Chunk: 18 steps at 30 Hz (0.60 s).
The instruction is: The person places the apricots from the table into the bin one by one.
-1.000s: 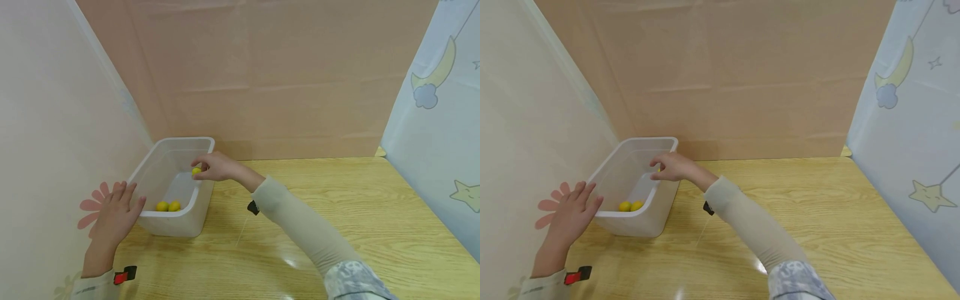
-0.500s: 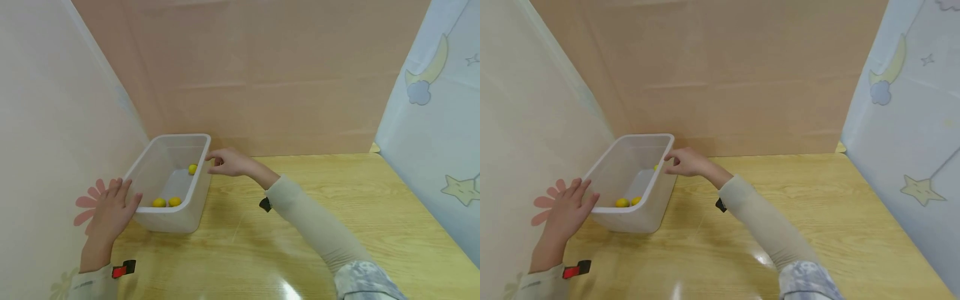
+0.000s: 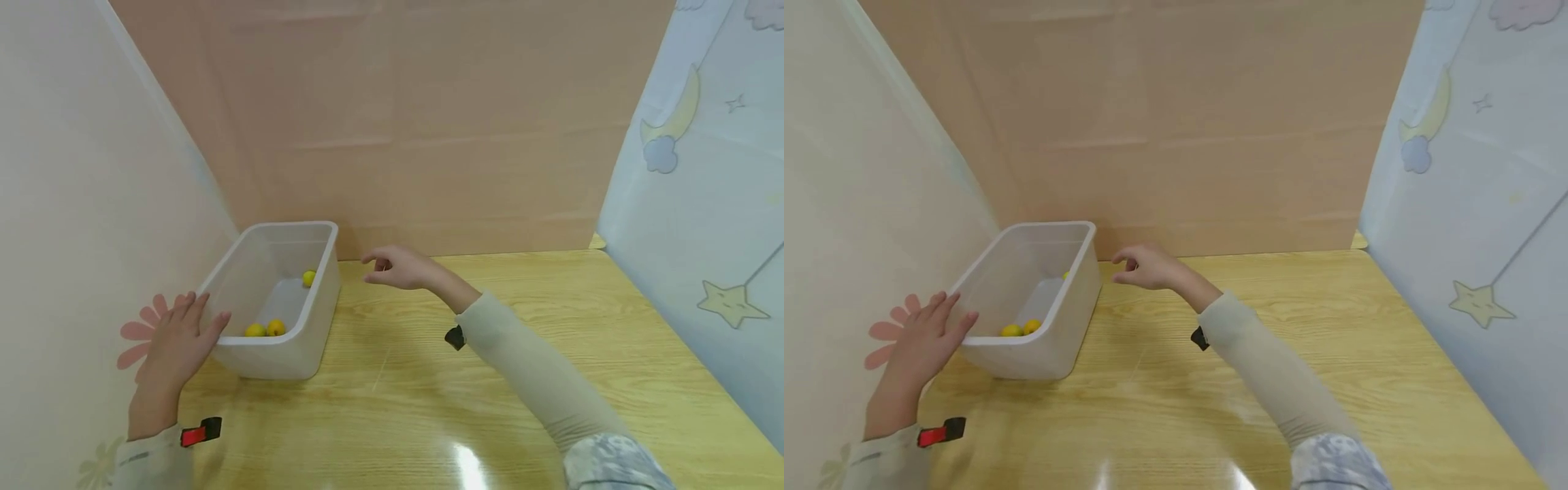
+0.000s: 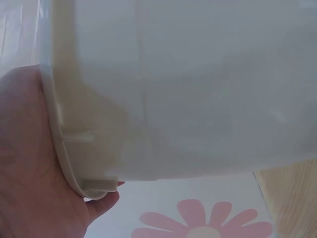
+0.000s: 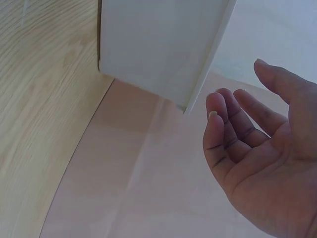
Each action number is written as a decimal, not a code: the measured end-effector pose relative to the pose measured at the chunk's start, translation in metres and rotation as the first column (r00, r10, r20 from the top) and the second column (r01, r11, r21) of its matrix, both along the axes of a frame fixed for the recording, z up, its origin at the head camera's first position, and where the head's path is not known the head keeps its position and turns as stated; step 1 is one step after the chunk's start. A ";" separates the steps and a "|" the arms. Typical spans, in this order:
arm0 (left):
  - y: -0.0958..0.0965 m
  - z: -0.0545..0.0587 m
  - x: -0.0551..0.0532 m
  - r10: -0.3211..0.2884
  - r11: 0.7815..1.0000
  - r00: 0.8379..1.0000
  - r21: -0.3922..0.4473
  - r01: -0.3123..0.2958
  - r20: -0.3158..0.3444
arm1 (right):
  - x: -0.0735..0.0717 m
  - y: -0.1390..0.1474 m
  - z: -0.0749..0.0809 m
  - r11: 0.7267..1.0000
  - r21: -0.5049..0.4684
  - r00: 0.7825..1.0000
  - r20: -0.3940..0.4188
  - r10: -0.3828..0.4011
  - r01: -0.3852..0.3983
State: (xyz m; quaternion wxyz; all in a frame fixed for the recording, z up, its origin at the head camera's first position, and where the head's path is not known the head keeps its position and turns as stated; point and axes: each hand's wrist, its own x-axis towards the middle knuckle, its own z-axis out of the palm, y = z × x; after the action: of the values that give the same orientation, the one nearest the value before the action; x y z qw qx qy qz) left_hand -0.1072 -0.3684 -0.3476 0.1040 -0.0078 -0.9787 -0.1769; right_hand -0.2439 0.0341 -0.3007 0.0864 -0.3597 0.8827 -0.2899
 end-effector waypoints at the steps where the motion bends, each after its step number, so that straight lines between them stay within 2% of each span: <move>1: 0.000 0.000 -0.001 0.001 1.000 1.000 0.000 -0.001 0.004 | -0.001 0.004 -0.001 1.000 -0.001 1.000 0.004 -0.007 0.007; 6: 0.004 0.004 0.004 0.013 0.999 0.999 -0.030 -0.014 -0.033 | -0.004 0.021 -0.009 0.999 -0.013 0.999 0.007 -0.032 0.032; 8: 0.011 0.008 0.006 -0.007 0.999 0.998 -0.041 0.004 -0.059 | -0.005 0.028 -0.012 0.999 -0.021 0.999 0.004 -0.041 0.041; 12: 0.039 0.015 0.005 -0.084 0.996 0.993 -0.031 0.082 -0.077 | -0.005 0.044 -0.023 0.996 -0.044 0.997 -0.007 -0.077 0.076; 18: 0.085 0.024 0.000 -0.189 0.982 0.981 -0.038 0.187 -0.049 | -0.003 0.064 -0.041 0.988 -0.078 0.992 0.010 -0.130 0.130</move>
State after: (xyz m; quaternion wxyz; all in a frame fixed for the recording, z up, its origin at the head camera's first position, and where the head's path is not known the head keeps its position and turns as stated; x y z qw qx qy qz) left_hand -0.1068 -0.2829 -0.3241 0.1124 -0.1065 -0.9733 -0.1694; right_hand -0.2469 0.0981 -0.3419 0.0552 -0.3039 0.8920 -0.3302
